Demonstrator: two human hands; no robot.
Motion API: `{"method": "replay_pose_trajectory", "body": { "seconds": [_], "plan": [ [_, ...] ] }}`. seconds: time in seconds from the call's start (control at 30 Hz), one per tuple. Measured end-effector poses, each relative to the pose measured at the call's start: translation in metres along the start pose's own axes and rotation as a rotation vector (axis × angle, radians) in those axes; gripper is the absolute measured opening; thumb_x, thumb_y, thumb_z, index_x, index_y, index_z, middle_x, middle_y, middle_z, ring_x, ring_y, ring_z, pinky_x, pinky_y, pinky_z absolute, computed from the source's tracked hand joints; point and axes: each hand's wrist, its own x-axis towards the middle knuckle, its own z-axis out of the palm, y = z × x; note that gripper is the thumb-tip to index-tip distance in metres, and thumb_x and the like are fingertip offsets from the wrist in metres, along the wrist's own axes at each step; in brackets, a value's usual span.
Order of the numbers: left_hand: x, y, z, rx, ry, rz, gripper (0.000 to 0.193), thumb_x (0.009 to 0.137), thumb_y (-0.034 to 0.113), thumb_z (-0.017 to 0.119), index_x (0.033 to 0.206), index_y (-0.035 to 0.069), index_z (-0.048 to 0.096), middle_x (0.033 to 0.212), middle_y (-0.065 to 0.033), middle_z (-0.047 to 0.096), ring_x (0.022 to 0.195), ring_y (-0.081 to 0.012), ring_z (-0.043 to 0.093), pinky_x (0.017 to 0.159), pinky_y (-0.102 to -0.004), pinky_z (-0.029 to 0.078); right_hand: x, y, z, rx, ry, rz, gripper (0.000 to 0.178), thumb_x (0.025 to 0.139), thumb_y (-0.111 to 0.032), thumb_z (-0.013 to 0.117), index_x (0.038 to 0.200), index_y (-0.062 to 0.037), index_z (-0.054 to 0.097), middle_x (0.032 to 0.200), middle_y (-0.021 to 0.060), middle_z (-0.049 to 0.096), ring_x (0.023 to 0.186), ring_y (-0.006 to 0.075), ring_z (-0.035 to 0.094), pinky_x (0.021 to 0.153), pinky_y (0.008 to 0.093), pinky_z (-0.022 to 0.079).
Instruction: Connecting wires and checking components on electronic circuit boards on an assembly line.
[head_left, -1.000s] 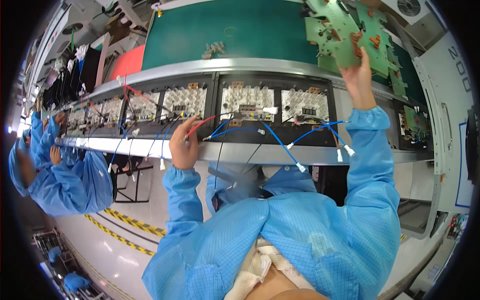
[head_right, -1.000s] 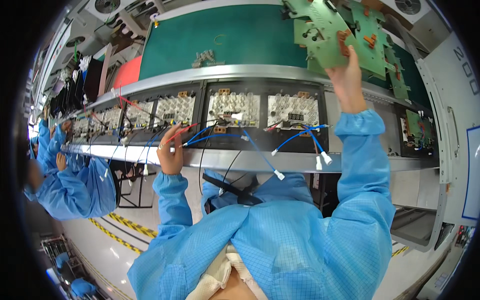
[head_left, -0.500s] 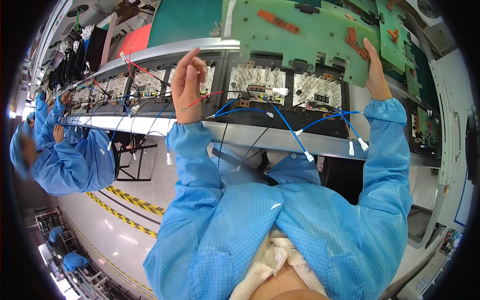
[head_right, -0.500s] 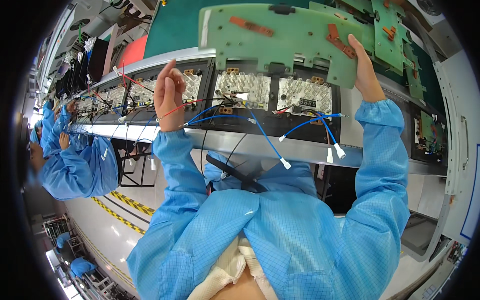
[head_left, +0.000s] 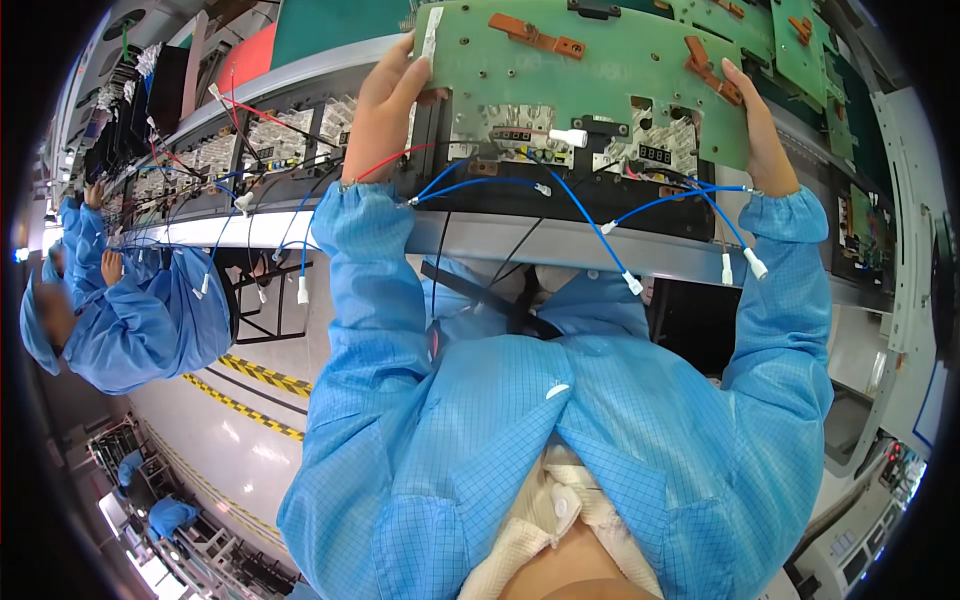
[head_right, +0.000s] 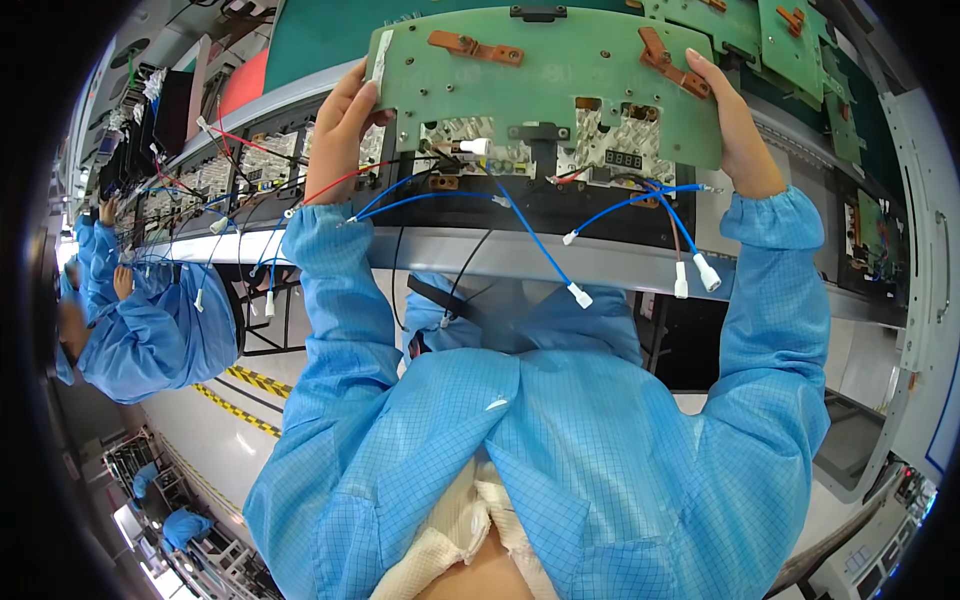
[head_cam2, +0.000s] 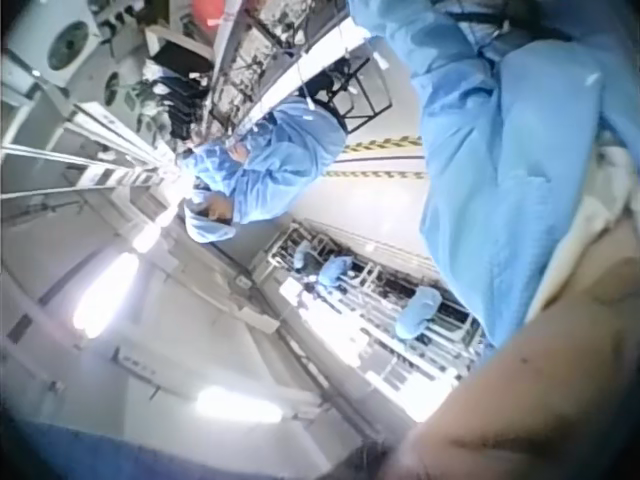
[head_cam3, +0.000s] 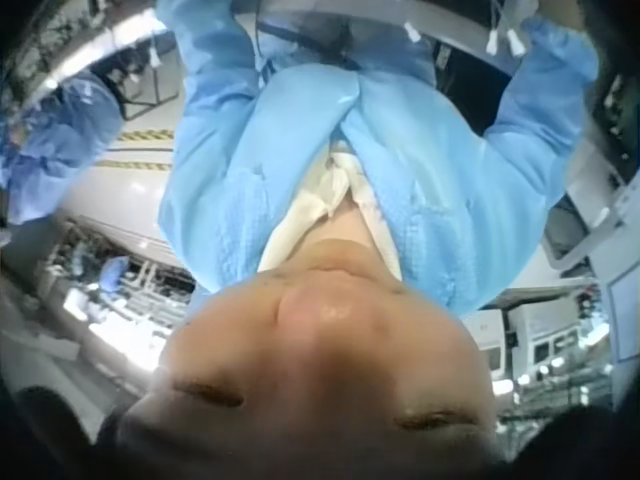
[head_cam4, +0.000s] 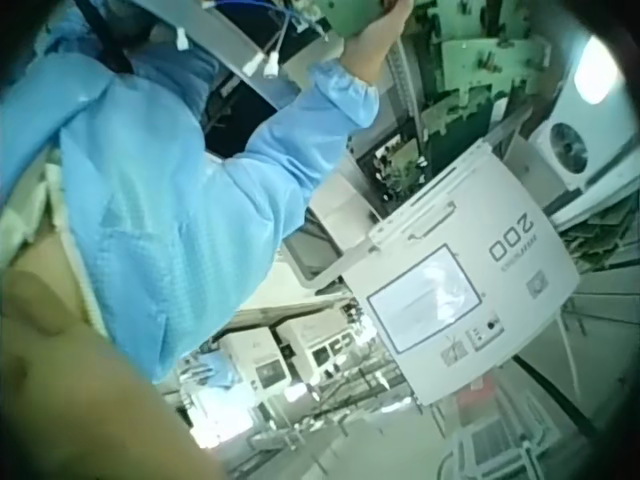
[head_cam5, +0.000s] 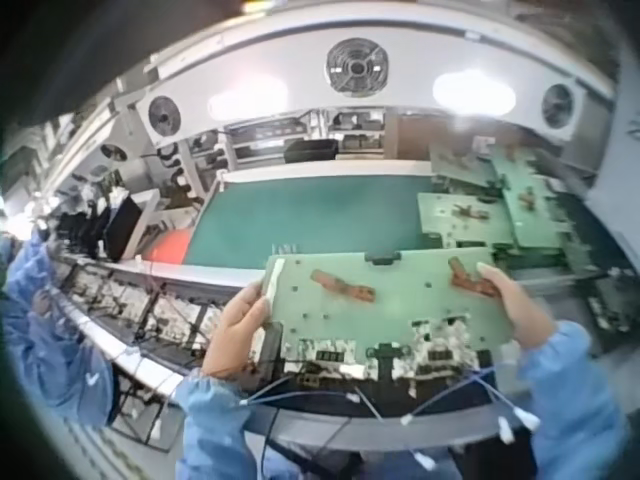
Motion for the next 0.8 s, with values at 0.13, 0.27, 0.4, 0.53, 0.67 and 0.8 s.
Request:
{"method": "replay_pose_trajectory", "body": {
  "seconds": [0.13,0.27,0.4,0.53,0.67,0.8],
  "plan": [
    [0.003,-0.006,-0.007,0.039,-0.058,-0.079,0.052,0.094,0.021,0.052,0.14,0.0,0.04,0.097,-0.0045,0.066,0.078,-0.0066,0.059,0.07,-0.0217,0.041,-0.018,-0.004,0.019,-0.024,0.101,0.011,0.043,0.09,-0.044,0.058,0.111,-0.0061,0.061,0.087,0.0068,0.065,0.07,0.0139,0.064,0.063,0.0254,0.052],
    [0.005,-0.011,-0.01,0.068,-0.138,-0.101,0.052,0.094,0.021,0.052,0.141,0.001,0.04,0.097,-0.004,0.066,0.078,-0.0056,0.058,0.07,-0.0208,0.04,-0.026,-0.007,0.022,-0.046,0.147,0.067,0.043,0.09,-0.046,0.057,0.104,-0.0054,0.063,0.079,0.0086,0.064,0.065,0.0141,0.063,0.059,0.0253,0.051],
    [0.003,-0.012,-0.01,0.048,-0.152,-0.155,0.052,0.095,0.021,0.052,0.141,0.001,0.04,0.095,-0.003,0.066,0.078,-0.0049,0.058,0.069,-0.0204,0.04,-0.037,-0.006,0.03,-0.095,0.18,-0.011,0.044,0.091,-0.048,0.054,0.1,-0.0054,0.063,0.074,0.0095,0.064,0.061,0.0144,0.063,0.057,0.0244,0.05],
    [-0.001,-0.019,-0.015,0.06,-0.182,-0.185,0.052,0.096,0.021,0.052,0.142,0.002,0.038,0.096,-0.003,0.066,0.078,-0.0048,0.057,0.071,-0.0207,0.041,-0.041,-0.007,0.035,-0.085,0.176,0.05,0.044,0.091,-0.048,0.053,0.101,-0.0056,0.063,0.073,0.0096,0.065,0.061,0.0145,0.064,0.057,0.024,0.05],
    [-0.004,-0.017,-0.011,0.047,-0.214,-0.198,0.054,0.096,0.02,0.052,0.144,0.002,0.035,0.098,-0.0041,0.066,0.079,-0.0057,0.057,0.072,-0.0215,0.042,-0.036,0.001,0.027,-0.097,0.157,0.047,0.043,0.091,-0.046,0.054,0.103,-0.0056,0.062,0.075,0.0089,0.065,0.062,0.0142,0.064,0.058,0.0236,0.05],
    [-0.005,-0.019,-0.011,0.07,-0.206,-0.197,0.055,0.096,0.019,0.052,0.145,0.002,0.032,0.102,-0.0072,0.066,0.08,-0.0083,0.059,0.073,-0.0229,0.043,-0.039,0.002,0.031,-0.099,0.193,0.062,0.045,0.09,-0.046,0.055,0.108,-0.0048,0.062,0.079,0.009,0.065,0.063,0.0137,0.063,0.058,0.0242,0.051]
  ]
}}
